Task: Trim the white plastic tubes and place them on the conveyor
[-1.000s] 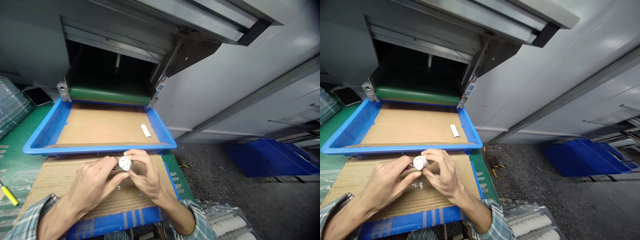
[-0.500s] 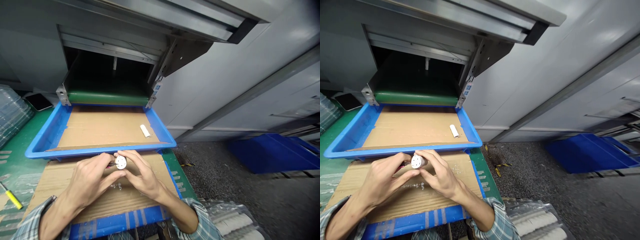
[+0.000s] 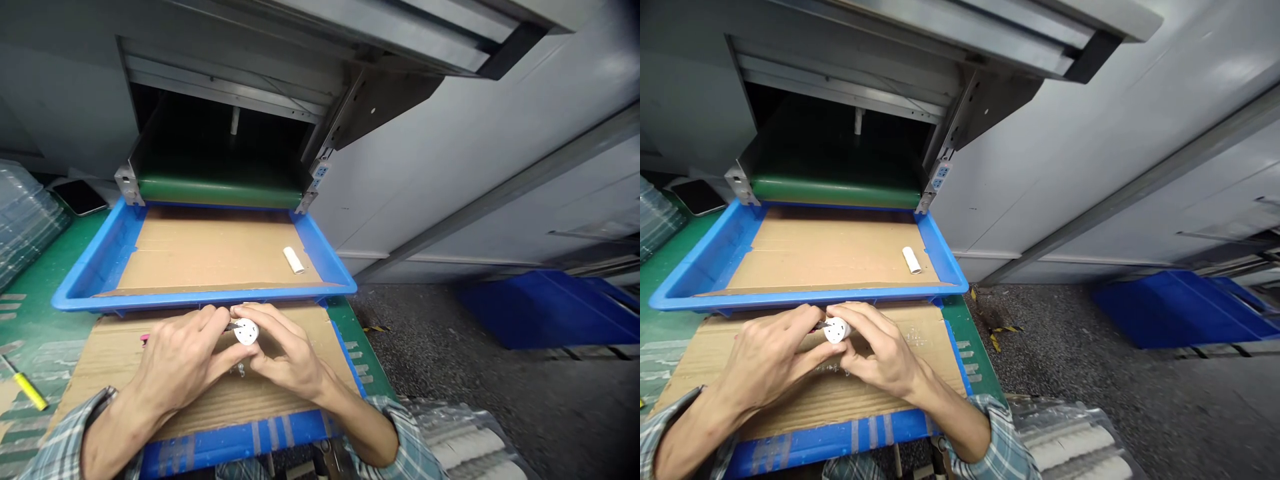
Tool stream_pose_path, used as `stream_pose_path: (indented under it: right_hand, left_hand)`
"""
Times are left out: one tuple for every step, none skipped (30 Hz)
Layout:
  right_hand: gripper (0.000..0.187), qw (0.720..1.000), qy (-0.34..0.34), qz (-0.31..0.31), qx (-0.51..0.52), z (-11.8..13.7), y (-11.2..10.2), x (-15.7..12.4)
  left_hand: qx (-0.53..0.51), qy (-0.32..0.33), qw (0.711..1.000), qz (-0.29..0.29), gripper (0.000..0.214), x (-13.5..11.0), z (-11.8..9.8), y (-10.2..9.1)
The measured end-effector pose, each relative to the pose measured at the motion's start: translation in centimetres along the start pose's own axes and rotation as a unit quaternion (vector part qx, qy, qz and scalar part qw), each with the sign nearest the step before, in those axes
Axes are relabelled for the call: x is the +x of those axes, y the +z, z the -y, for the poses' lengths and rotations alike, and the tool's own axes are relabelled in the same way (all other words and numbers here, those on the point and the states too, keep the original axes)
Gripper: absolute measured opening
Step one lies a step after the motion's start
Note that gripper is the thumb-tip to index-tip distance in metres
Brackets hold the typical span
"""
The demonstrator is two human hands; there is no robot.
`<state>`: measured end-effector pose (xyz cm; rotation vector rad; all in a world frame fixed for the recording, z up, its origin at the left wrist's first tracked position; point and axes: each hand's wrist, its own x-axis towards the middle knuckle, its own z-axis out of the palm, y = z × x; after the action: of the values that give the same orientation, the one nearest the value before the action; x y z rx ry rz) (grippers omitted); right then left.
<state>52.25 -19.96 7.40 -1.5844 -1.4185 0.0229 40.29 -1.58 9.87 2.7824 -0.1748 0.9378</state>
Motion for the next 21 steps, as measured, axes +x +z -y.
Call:
stream_pose_path:
  right_hand:
    - [0.064,1.000,-0.003,-0.002,-0.003,0.01,0.00,0.02]
    - [0.063,1.000,-0.006,-0.004,-0.005,0.02,-0.01,0.05]
    - [0.063,1.000,-0.008,-0.006,-0.007,0.04,-0.02,0.08]
    - [0.062,1.000,-0.009,-0.008,-0.010,0.06,-0.03,0.10]
    - [0.061,1.000,-0.009,-0.009,-0.012,0.10,-0.04,0.12]
    - [0.061,1.000,-0.008,-0.010,-0.014,0.14,-0.06,0.14]
    - [0.060,1.000,-0.006,-0.010,-0.016,0.18,-0.08,0.15]
    - [0.059,1.000,-0.005,-0.010,-0.018,0.22,-0.11,0.15]
    - [0.059,1.000,-0.003,-0.011,-0.020,0.26,-0.12,0.16]
    - [0.059,1.000,0.000,-0.012,-0.022,0.29,-0.14,0.15]
    - [0.059,1.000,0.002,-0.012,-0.023,0.30,-0.15,0.15]
    - [0.058,1.000,0.003,-0.014,-0.023,0.31,-0.16,0.14]
    - [0.058,1.000,0.004,-0.015,-0.022,0.31,-0.16,0.13]
    - [0.058,1.000,0.005,-0.017,-0.020,0.30,-0.16,0.12]
    - [0.057,1.000,0.006,-0.019,-0.019,0.28,-0.15,0.11]
    - [0.056,1.000,0.006,-0.021,-0.018,0.27,-0.14,0.10]
    - [0.055,1.000,0.006,-0.023,-0.019,0.26,-0.13,0.09]
    - [0.054,0.999,0.006,-0.026,-0.019,0.25,-0.12,0.09]
    - [0.053,0.999,0.005,-0.029,-0.019,0.24,-0.11,0.10]
    - [0.052,0.999,0.004,-0.031,-0.020,0.23,-0.09,0.11]
    - [0.052,0.999,0.003,-0.033,-0.021,0.22,-0.08,0.13]
  left_hand:
    - [0.003,0.001,1.000,0.001,0.044,-0.04,0.00,0.01]
    - [0.005,0.001,1.000,0.001,0.045,-0.08,0.00,0.03]
    - [0.008,0.001,1.000,0.001,0.045,-0.12,0.02,0.05]
    - [0.011,0.002,1.000,-0.002,0.046,-0.16,0.04,0.07]
    - [0.014,0.003,1.000,-0.003,0.046,-0.20,0.06,0.11]
    - [0.017,0.003,1.000,-0.003,0.046,-0.25,0.09,0.14]
    - [0.020,0.003,1.000,-0.002,0.046,-0.30,0.13,0.19]
    - [0.023,0.002,1.000,0.000,0.045,-0.36,0.16,0.23]
    - [0.025,0.002,1.000,0.003,0.045,-0.42,0.17,0.28]
    - [0.027,0.002,1.000,0.008,0.045,-0.48,0.18,0.32]
    - [0.030,0.003,0.999,0.011,0.044,-0.53,0.16,0.34]
    - [0.031,0.004,0.999,0.011,0.043,-0.58,0.12,0.36]
    - [0.031,0.005,0.999,0.010,0.042,-0.62,0.06,0.36]
    - [0.029,0.005,1.000,0.007,0.042,-0.64,-0.01,0.35]
    - [0.024,0.005,1.000,0.004,0.041,-0.65,-0.08,0.33]
    - [0.015,0.004,1.000,0.000,0.040,-0.65,-0.14,0.31]
    - [0.004,-0.001,1.000,-0.001,0.039,-0.63,-0.19,0.29]
    - [-0.007,-0.006,1.000,0.001,0.038,-0.60,-0.21,0.28]
    - [-0.016,-0.013,1.000,0.004,0.038,-0.55,-0.22,0.28]
    - [-0.023,-0.017,1.000,0.007,0.038,-0.50,-0.21,0.28]
    - [-0.024,-0.020,0.999,0.009,0.039,-0.44,-0.18,0.28]
